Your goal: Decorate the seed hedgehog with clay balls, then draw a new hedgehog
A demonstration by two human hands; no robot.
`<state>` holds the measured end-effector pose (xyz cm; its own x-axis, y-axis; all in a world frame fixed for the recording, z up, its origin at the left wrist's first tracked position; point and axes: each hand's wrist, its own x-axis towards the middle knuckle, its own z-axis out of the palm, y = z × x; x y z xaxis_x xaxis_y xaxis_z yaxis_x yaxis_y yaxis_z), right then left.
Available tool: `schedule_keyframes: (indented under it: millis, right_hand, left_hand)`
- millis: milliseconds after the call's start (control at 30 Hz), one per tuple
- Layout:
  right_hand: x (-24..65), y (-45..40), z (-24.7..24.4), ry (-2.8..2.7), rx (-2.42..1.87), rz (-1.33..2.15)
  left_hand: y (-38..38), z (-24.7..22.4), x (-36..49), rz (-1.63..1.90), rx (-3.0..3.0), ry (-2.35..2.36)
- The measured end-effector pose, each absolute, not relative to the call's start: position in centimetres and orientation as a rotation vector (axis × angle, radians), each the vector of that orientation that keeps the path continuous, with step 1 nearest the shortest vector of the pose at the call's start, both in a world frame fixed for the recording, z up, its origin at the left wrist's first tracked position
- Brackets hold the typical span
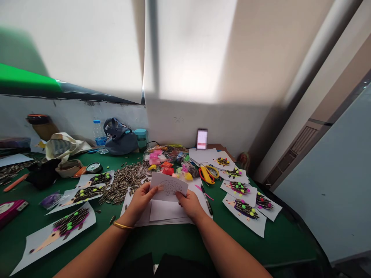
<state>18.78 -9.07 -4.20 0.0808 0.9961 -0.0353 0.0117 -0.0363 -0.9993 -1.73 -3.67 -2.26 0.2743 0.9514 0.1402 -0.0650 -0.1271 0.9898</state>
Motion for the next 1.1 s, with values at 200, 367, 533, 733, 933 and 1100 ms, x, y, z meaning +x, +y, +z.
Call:
schedule_keyframes:
  millis: [200, 367, 533, 733, 933, 1100]
  right_hand:
    - [18.72, -9.24, -3.91, -1.136, -1.289, 1.172]
    - [18.74, -9.2, -3.93, -1.134, -1.312, 1.168]
    - [18.7, -9.16, -3.96, -1.134, -1.306, 1.163]
    - [18.6, -9.22, -3.77, -1.114, -1.321, 1.168]
    - [18.64, -9.19, -3.97, -1.107, -1.309, 1.153]
    - [18.69, -9.13, -4.05, -1.106, -1.295, 1.169]
  left_hand:
    - [-3.82, -2.06, -1.71, 1.074, 1.39, 0.914]
    - [-3.79, -2.1, -1.67, 1.058, 1.374, 0.913]
    - [-3.89, -1.98, -1.62, 1.067, 1.387, 0.925]
    - [-3.89, -1.9, -1.72, 1.063, 1.408, 0.915]
    - [-3.6, -2.12, -2.01, 1.119, 1.46, 0.918]
    - [-3.44, -2.6, -1.81, 1.048, 1.374, 0.854]
